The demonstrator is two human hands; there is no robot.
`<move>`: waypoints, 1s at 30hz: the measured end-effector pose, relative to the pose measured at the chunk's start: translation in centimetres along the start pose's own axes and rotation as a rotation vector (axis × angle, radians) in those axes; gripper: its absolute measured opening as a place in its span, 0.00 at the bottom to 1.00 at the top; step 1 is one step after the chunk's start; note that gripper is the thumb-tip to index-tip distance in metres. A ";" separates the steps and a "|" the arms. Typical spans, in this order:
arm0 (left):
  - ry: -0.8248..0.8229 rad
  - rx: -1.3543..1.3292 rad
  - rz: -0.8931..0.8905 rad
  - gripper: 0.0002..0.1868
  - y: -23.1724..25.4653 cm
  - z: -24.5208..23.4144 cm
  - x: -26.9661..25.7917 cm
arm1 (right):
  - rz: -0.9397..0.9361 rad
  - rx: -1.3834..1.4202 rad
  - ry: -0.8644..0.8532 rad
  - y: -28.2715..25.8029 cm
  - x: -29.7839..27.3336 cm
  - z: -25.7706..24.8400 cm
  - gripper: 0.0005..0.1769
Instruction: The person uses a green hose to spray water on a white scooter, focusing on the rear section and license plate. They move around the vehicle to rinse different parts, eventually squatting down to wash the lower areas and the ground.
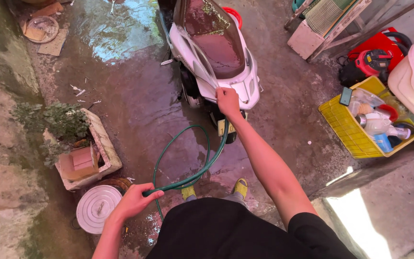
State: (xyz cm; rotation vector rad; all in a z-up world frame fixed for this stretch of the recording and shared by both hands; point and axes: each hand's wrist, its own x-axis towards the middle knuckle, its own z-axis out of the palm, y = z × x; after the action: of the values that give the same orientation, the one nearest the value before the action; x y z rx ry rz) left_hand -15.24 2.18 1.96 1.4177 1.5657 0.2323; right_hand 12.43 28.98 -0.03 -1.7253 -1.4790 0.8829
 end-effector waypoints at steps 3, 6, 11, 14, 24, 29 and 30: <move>0.001 0.010 -0.040 0.19 0.2 -0.3 -0.4 | 0.028 -0.009 -0.006 0.6 -0.1 0.8 0.17; 0.020 -0.028 -0.026 0.19 0.1 -0.5 -0.4 | -0.023 0.032 0.031 -0.2 0.5 0.9 0.14; 0.045 -0.009 0.063 0.23 -0.9 -0.3 0.1 | -0.093 0.181 0.108 -6.5 0.0 -0.9 0.15; 0.065 -0.012 0.081 0.25 -0.8 -0.5 0.0 | -0.154 0.237 0.152 -8.8 0.4 -1.3 0.16; 0.080 -0.042 0.100 0.26 -1.5 -0.7 -0.1 | -0.177 0.202 0.189 -9.7 1.3 -0.4 0.18; 0.069 -0.034 0.053 0.25 -2.0 -1.3 -1.2 | 0.103 0.302 0.152 -4.7 -0.8 1.3 0.13; 0.071 -0.019 0.032 0.24 -2.1 -1.4 -1.5 | 0.166 0.385 0.123 -3.5 -1.4 1.5 0.12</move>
State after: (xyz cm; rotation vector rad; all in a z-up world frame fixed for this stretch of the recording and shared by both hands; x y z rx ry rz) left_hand -17.90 0.87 2.00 1.4344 1.5954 0.3186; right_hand 9.13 28.08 2.19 -1.5934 -1.0173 1.0499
